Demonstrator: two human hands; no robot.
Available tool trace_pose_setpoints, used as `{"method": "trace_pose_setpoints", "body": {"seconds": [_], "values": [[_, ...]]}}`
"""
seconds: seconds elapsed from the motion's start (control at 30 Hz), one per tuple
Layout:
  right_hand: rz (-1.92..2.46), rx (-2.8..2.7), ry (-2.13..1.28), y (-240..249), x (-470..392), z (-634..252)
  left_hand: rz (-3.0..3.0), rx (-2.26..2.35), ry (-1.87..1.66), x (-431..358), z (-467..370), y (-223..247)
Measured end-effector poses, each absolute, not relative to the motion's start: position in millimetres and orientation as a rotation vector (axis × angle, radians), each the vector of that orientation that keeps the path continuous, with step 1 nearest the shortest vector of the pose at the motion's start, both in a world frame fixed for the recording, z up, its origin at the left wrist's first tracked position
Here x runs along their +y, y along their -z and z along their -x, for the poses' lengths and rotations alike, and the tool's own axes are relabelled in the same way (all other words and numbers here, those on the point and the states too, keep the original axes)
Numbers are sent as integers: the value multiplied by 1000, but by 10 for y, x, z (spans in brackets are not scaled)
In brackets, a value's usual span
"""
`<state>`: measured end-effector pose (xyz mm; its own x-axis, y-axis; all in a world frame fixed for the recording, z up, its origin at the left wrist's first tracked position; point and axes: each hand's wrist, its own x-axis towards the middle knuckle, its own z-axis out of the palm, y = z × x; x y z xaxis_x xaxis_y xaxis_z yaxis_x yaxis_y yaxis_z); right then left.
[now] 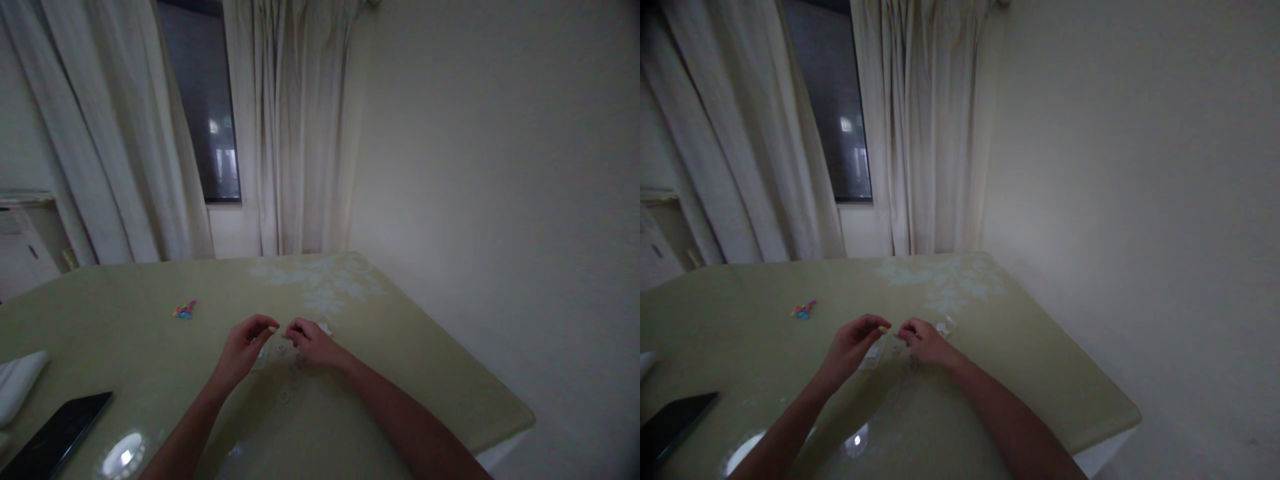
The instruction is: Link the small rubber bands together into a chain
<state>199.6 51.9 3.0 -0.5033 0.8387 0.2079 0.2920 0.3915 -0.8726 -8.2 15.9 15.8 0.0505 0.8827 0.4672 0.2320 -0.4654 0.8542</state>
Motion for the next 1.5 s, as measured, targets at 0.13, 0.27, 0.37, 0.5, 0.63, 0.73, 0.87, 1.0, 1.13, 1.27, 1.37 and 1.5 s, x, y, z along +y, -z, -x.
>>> {"method": "trace_pose_setpoints", "body": {"seconds": [0.13, 0.27, 0.37, 0.5, 0.63, 0.73, 0.87, 1.0, 1.13, 1.27, 1.37, 1.5], "values": [[849, -1794, -1287, -72, 535, -1985, -1792, 1138, -1402, 134, 56, -176], [774, -1707, -1352, -66, 526, -1974, -1824, 1171, -1376, 105, 25, -188], [759, -1697, -1369, -63, 517, -1964, -1829, 1171, -1378, 92, 1, -184], [744, -1703, -1382, -86, 495, -1959, -1883, 1177, -1383, 76, -17, -177], [746, -1694, -1399, -118, 469, -1965, -1915, 1177, -1425, 65, -17, -179], [725, -1669, -1444, -136, 455, -1962, -1929, 1162, -1431, 68, -23, -176], [700, -1628, -1495, -166, 442, -1955, -1899, 1139, -1424, 76, -37, -164], [703, -1594, -1548, -190, 432, -1948, -1804, 1138, -1381, 86, -40, -158], [718, -1580, -1560, -198, 423, -1942, -1706, 1071, -1383, 91, -42, -175], [691, -1571, -1572, -206, 412, -1942, -1650, 1036, -1388, 76, -55, -204], [687, -1557, -1551, -209, 416, -1948, -1660, 1044, -1390, 61, -72, -212], [727, -1548, -1497, -202, 428, -1963, -1676, 1082, -1403, 52, -87, -199]]}}
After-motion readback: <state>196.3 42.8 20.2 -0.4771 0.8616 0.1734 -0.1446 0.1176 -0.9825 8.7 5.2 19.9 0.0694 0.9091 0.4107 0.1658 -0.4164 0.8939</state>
